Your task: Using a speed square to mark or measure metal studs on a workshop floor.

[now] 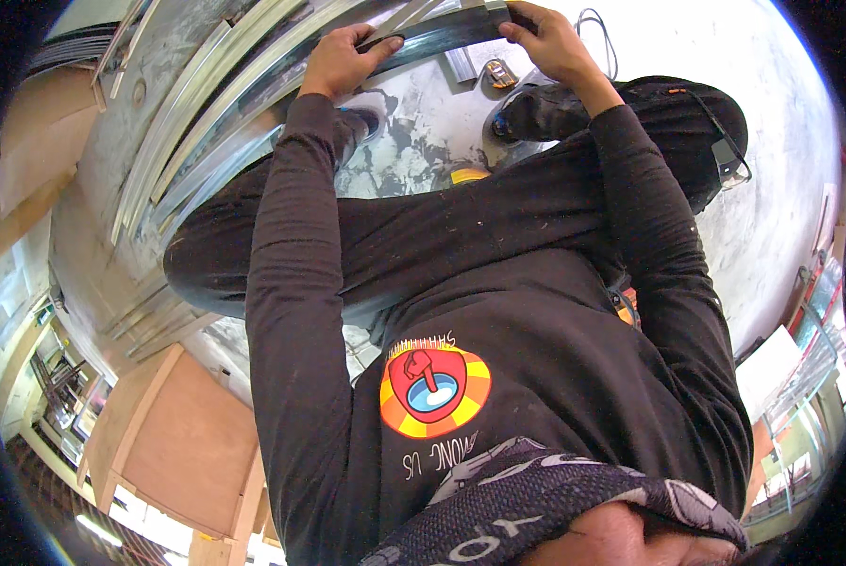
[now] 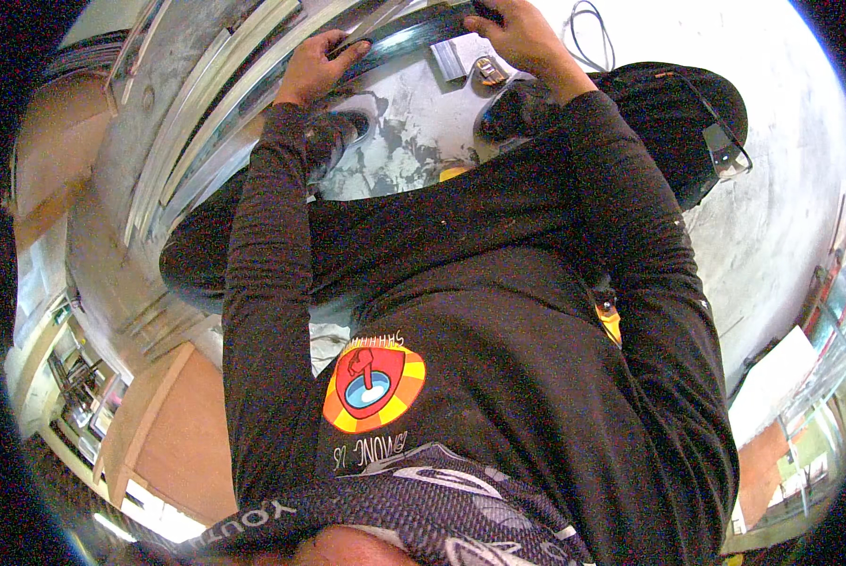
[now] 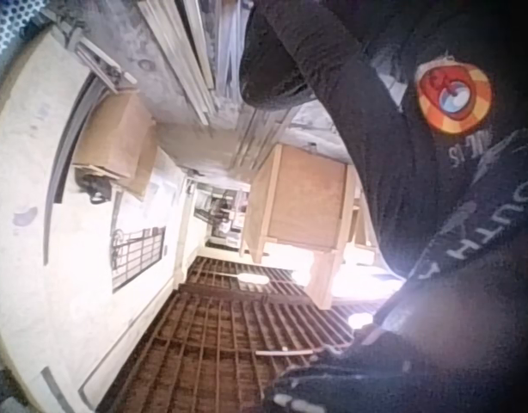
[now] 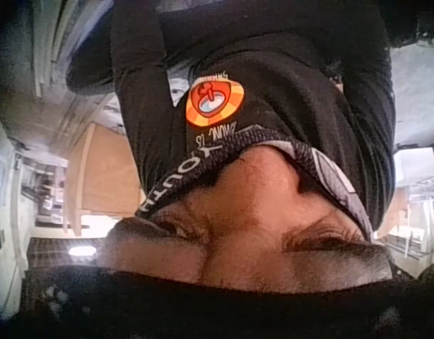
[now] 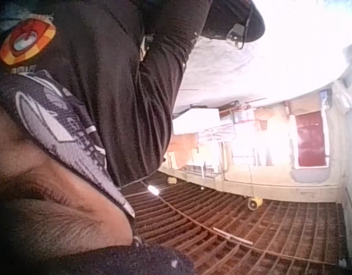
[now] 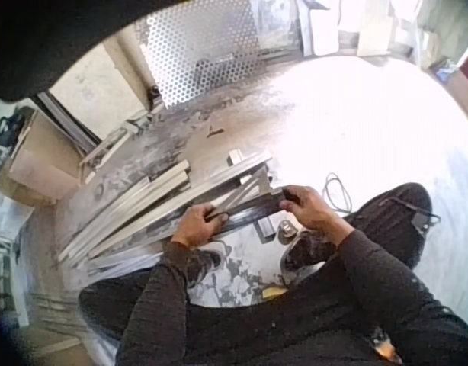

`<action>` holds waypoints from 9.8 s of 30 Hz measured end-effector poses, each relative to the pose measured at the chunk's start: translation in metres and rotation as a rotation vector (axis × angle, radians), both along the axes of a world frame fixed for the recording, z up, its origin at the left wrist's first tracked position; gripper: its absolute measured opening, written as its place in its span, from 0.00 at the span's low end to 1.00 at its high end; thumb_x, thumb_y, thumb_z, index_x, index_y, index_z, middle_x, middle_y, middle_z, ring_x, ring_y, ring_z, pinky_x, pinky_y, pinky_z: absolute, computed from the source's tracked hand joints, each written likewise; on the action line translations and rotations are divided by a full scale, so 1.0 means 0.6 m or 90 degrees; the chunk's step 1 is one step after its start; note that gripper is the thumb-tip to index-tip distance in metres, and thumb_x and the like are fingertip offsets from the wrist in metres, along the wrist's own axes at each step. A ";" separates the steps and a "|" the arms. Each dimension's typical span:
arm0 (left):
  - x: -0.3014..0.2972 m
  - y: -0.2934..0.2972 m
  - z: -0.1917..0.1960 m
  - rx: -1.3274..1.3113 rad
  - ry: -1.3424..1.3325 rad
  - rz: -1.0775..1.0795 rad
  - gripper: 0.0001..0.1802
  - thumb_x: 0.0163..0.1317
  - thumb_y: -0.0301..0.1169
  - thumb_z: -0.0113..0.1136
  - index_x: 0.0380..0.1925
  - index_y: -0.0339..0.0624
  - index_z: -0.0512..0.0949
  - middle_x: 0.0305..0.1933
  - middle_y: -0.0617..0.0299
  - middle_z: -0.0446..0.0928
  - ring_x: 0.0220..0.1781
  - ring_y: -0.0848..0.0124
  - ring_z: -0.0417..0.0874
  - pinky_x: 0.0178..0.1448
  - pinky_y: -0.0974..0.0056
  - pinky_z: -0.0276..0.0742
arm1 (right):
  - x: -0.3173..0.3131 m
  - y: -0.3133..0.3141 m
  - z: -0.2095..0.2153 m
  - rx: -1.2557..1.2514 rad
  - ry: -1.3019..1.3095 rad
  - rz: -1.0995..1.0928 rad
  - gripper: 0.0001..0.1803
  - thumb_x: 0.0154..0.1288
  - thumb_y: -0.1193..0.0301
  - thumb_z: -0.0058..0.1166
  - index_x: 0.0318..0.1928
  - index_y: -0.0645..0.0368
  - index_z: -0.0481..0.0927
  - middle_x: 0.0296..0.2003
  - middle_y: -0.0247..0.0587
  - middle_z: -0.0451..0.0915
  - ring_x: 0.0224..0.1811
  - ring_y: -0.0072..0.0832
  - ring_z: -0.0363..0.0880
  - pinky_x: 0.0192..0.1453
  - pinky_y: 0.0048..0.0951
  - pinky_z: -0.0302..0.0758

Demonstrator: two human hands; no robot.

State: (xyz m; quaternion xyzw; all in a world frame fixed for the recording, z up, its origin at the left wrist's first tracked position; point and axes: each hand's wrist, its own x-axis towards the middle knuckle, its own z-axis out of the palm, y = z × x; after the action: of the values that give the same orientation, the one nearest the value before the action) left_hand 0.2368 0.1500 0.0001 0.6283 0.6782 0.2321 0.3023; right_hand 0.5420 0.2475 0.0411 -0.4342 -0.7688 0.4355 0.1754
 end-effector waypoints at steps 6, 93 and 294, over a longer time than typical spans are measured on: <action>-0.006 0.001 -0.002 -0.059 0.000 0.015 0.39 0.52 0.66 0.67 0.45 0.40 0.85 0.39 0.50 0.86 0.42 0.58 0.88 0.50 0.57 0.81 | -0.005 -0.005 0.006 0.035 0.027 -0.015 0.15 0.64 0.74 0.58 0.49 0.71 0.78 0.34 0.53 0.82 0.35 0.28 0.74 0.44 0.34 0.74; 0.043 -0.060 -0.036 -0.102 0.033 -0.026 0.37 0.54 0.62 0.68 0.42 0.33 0.84 0.36 0.47 0.85 0.39 0.59 0.86 0.48 0.59 0.78 | -0.008 0.009 -0.001 -0.238 -0.190 -0.096 0.26 0.68 0.53 0.58 0.35 0.69 0.86 0.26 0.43 0.84 0.29 0.29 0.80 0.37 0.34 0.77; 0.062 0.037 0.099 0.151 0.085 -0.065 0.38 0.45 0.58 0.75 0.51 0.46 0.78 0.40 0.52 0.85 0.41 0.53 0.87 0.46 0.54 0.81 | -0.008 -0.041 0.068 -0.433 0.527 -0.321 0.16 0.70 0.61 0.61 0.44 0.61 0.74 0.23 0.23 0.63 0.14 0.11 0.53 0.17 0.22 0.49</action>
State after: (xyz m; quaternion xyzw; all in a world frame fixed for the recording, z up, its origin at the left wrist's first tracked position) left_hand 0.2739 0.1723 0.0593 0.7074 0.6319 0.2523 0.1914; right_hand 0.5374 0.2229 0.0822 -0.4294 -0.3268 0.7354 0.4099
